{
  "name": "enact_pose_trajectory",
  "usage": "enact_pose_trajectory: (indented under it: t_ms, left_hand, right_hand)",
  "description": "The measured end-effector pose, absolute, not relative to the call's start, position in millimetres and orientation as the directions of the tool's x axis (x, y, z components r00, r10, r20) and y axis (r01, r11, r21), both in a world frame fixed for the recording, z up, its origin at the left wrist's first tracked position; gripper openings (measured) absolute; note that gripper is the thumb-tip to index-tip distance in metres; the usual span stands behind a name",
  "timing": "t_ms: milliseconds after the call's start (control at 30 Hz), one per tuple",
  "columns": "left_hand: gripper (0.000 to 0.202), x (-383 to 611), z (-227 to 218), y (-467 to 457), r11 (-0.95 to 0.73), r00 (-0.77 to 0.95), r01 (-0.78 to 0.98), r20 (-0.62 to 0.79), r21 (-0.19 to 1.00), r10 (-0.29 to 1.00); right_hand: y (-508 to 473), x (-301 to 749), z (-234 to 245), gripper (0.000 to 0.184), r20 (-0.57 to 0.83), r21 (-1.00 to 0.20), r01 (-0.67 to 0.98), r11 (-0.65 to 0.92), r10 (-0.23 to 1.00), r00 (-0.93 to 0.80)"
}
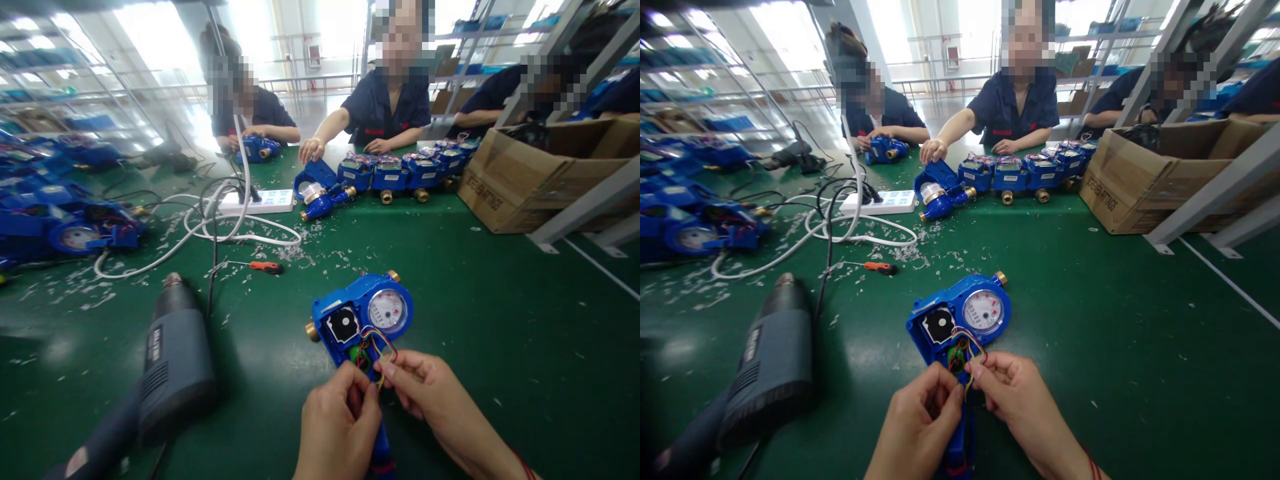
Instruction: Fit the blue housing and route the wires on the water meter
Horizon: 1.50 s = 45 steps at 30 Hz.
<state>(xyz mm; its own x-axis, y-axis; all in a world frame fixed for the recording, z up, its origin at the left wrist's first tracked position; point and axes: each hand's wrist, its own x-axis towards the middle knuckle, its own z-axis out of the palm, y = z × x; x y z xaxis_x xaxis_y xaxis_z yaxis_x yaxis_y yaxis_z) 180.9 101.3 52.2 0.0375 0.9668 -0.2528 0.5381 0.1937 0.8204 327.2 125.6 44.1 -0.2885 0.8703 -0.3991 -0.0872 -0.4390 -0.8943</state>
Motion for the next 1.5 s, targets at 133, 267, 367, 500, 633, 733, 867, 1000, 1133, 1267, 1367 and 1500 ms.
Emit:
enact_pose_trajectory:
  t_ms: [133, 267, 367, 500, 633, 733, 867, 1000, 1133, 1267, 1367, 1500]
  left_hand:
    - [0.02, 179, 62, 107, 0.025, 0.115, 0.623, -0.123, 0.782, 0.986]
    - [0.015, 178, 68, 118, -0.04, 0.196, 0.697, -0.136, 0.716, 0.971]
    - [0.015, 180, 68, 123, -0.018, 0.168, 0.705, -0.142, 0.709, 0.975]
    - [0.015, 183, 64, 124, -0.036, 0.142, 0.698, -0.09, 0.715, 0.986]
    - [0.013, 183, 55, 120, -0.132, 0.158, 0.684, 0.03, 0.717, 0.987]
    - [0.011, 181, 48, 118, -0.246, 0.186, 0.703, 0.161, 0.668, 0.969]
    - [0.011, 178, 46, 117, -0.284, 0.214, 0.677, 0.188, 0.679, 0.959]
    - [0.013, 173, 55, 118, -0.108, 0.258, 0.534, -0.039, 0.839, 0.965]
    - [0.014, 168, 62, 121, 0.0, 0.332, 0.458, -0.171, 0.889, 0.928]
    - [0.014, 165, 60, 122, -0.105, 0.393, 0.476, -0.104, 0.873, 0.914]
    - [0.011, 164, 65, 121, -0.118, 0.445, 0.445, -0.105, 0.888, 0.889]
    - [0.011, 160, 79, 118, -0.002, 0.561, 0.383, -0.231, 0.924, 0.795]
  right_hand:
    - [127, 329, 45, 0.042, -0.397, -0.902, -0.044, -0.43, 0.864, -0.311]
    - [129, 332, 44, 0.04, -0.381, -0.909, -0.034, -0.415, 0.863, -0.332]
    - [129, 335, 42, 0.035, -0.346, -0.923, -0.038, -0.383, 0.868, -0.355]
    - [129, 337, 42, 0.03, -0.288, -0.949, -0.013, -0.316, 0.879, -0.379]
    - [127, 336, 41, 0.03, -0.293, -0.946, -0.02, -0.324, 0.88, -0.374]
    - [127, 335, 40, 0.03, -0.32, -0.936, -0.025, -0.35, 0.88, -0.351]
    - [128, 334, 37, 0.035, -0.321, -0.933, -0.054, -0.357, 0.888, -0.329]
    - [129, 334, 38, 0.037, -0.324, -0.926, -0.079, -0.369, 0.886, -0.331]
    - [130, 334, 42, 0.038, -0.332, -0.925, -0.063, -0.375, 0.877, -0.347]
    - [131, 334, 44, 0.037, -0.343, -0.909, -0.09, -0.408, 0.851, -0.397]
    - [130, 332, 42, 0.037, -0.372, -0.879, -0.146, -0.454, 0.844, -0.386]
    - [129, 332, 37, 0.036, -0.422, -0.839, -0.202, -0.506, 0.838, -0.345]
